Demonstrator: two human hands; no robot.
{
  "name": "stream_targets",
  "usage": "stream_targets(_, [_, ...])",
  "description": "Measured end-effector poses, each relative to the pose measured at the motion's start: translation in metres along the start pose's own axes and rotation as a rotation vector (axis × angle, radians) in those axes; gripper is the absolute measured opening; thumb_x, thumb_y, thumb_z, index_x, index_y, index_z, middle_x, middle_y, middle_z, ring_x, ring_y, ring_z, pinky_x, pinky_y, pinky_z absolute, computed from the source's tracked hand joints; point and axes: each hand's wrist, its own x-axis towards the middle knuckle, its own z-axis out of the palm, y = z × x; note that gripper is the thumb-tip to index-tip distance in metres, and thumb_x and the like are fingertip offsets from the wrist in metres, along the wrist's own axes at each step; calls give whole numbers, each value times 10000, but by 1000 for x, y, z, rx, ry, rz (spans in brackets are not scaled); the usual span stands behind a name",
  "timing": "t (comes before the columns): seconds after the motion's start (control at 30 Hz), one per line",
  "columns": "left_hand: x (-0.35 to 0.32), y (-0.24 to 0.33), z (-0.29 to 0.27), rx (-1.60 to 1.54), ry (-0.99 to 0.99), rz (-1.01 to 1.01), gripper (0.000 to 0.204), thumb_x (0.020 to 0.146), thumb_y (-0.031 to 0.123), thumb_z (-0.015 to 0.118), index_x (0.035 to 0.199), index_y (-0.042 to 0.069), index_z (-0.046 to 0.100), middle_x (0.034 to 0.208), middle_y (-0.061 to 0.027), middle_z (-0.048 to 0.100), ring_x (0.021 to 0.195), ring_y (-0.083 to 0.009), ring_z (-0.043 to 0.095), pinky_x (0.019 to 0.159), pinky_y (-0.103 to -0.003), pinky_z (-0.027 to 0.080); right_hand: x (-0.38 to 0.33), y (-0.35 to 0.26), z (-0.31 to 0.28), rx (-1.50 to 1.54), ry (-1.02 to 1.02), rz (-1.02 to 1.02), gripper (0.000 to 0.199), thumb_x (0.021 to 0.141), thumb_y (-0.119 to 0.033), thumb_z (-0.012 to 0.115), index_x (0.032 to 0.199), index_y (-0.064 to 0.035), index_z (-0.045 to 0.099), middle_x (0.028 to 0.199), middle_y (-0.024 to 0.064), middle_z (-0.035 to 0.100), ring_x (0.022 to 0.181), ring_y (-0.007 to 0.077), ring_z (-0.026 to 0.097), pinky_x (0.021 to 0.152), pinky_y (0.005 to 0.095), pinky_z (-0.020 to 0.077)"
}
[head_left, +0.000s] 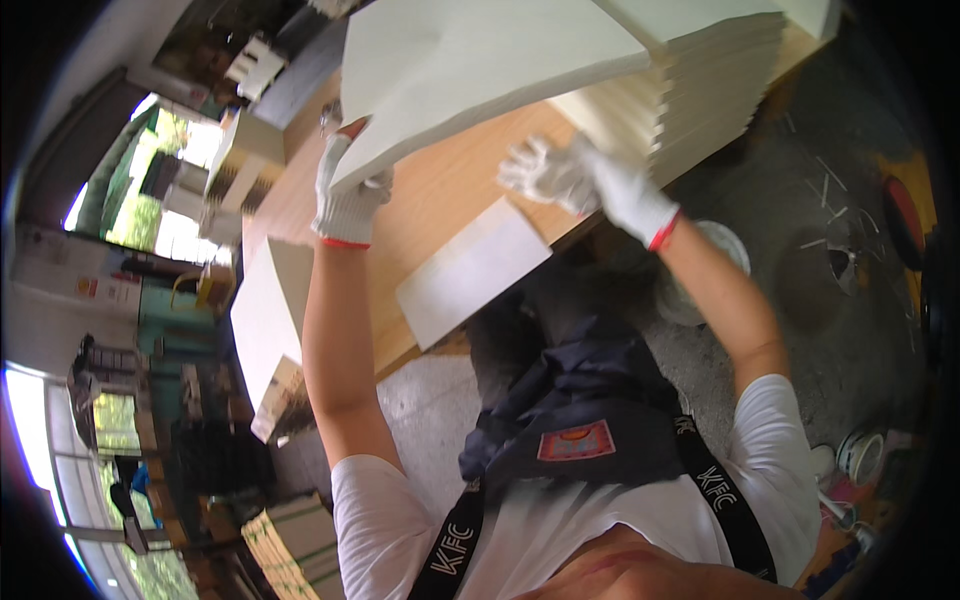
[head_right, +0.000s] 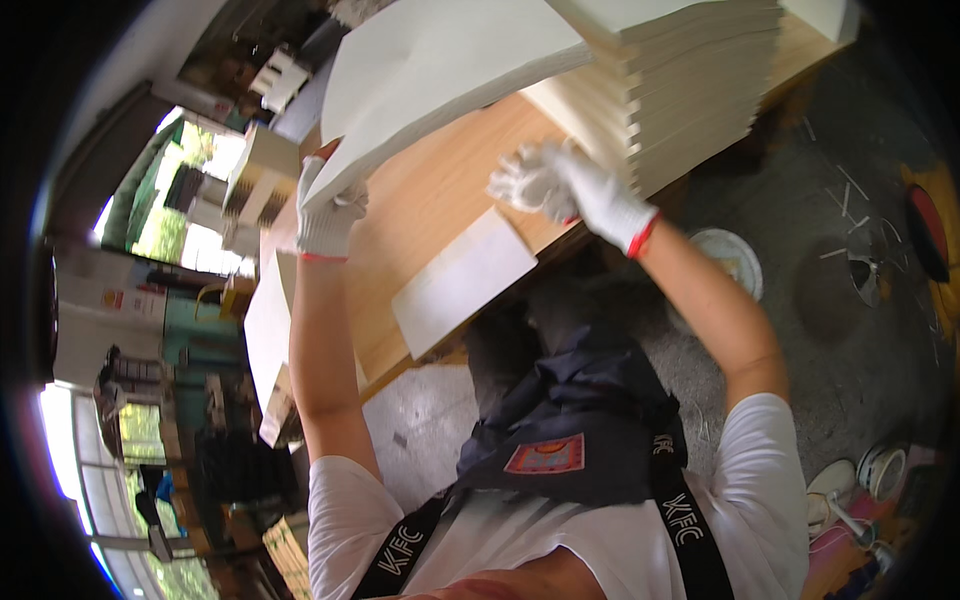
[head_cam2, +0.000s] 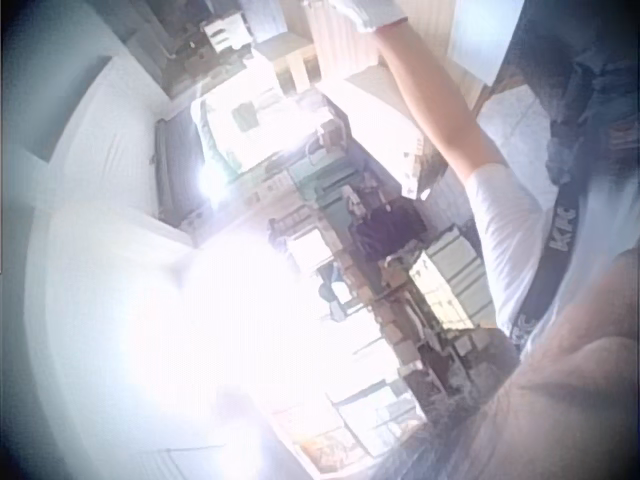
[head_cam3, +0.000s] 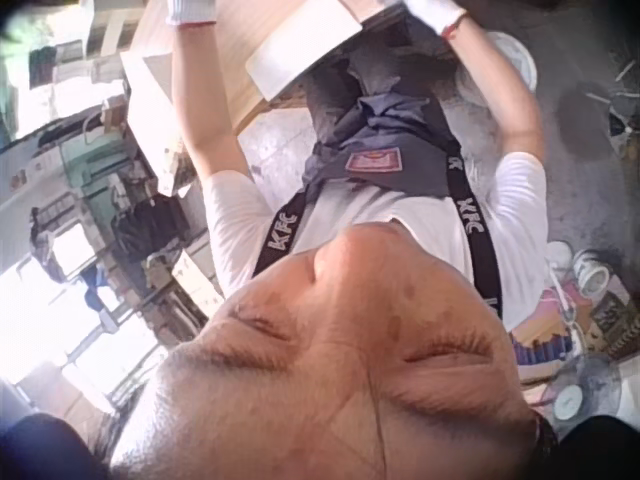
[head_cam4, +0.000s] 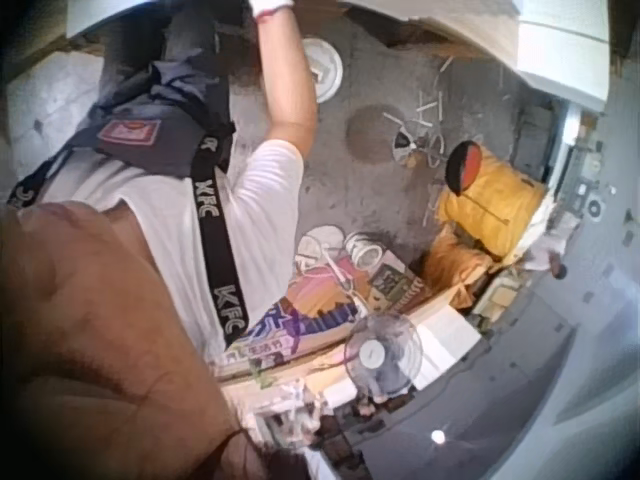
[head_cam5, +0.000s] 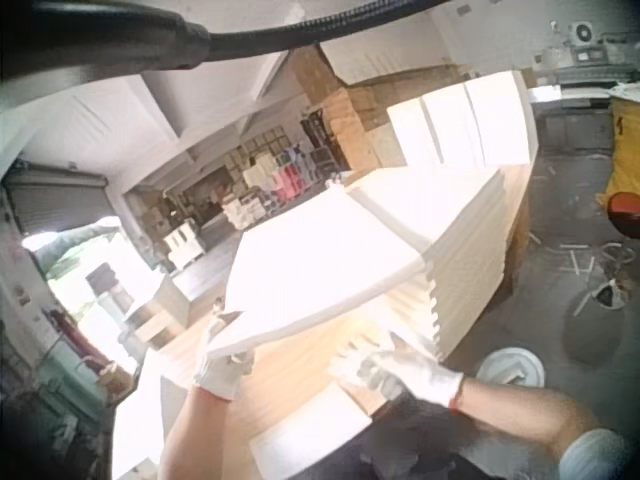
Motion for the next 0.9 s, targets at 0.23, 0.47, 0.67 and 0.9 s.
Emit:
stream_targets(0.23, [-88, -41, -101, 257, 123, -147, 623, 871, 65, 441, 1487, 3, 373, 1378, -180, 535, 1215, -298, 590, 990, -419, 537, 102, 14, 14, -349, -11, 290, 663, 950, -629, 524, 1268, -62, 654, 1098, 44, 698, 1104, 218, 590, 1034, 335, 421])
stream_targets(0.47, [-126, -98, -160, 233, 347, -202, 536, 864, 35, 383, 1387, -66, 444, 1239, -151, 594, 1084, -246, 632, 955, -360, 534, 154, 67, 33, -1162, -155, 223, 503, 931, -546, 547, 1070, -95, 720, 1095, 87, 656, 1352, 297, 362, 1143, 449, 123])
stream_targets(0.67, [-124, -103, -164, 536, 394, -304, 348, 905, 262, 654, 1115, -1, 565, 928, -50, 596, 820, -127, 565, 674, -280, 473, 132, 58, 68, -1798, 2, 102, 536, 962, -574, 466, 1151, -122, 683, 1307, 78, 532, 1297, 300, 383, 1087, 518, 176])
stream_targets(0.9, [-151, -101, -128, 1581, 540, -100, 448, 866, 399, 726, 1125, 49, 621, 1107, -121, 645, 999, -284, 616, 833, -418, 501, 95, 45, 63, -1884, 169, -37, 512, 938, -571, 550, 1311, -223, 598, 1410, 72, 506, 1305, 286, 391, 1075, 465, 284])
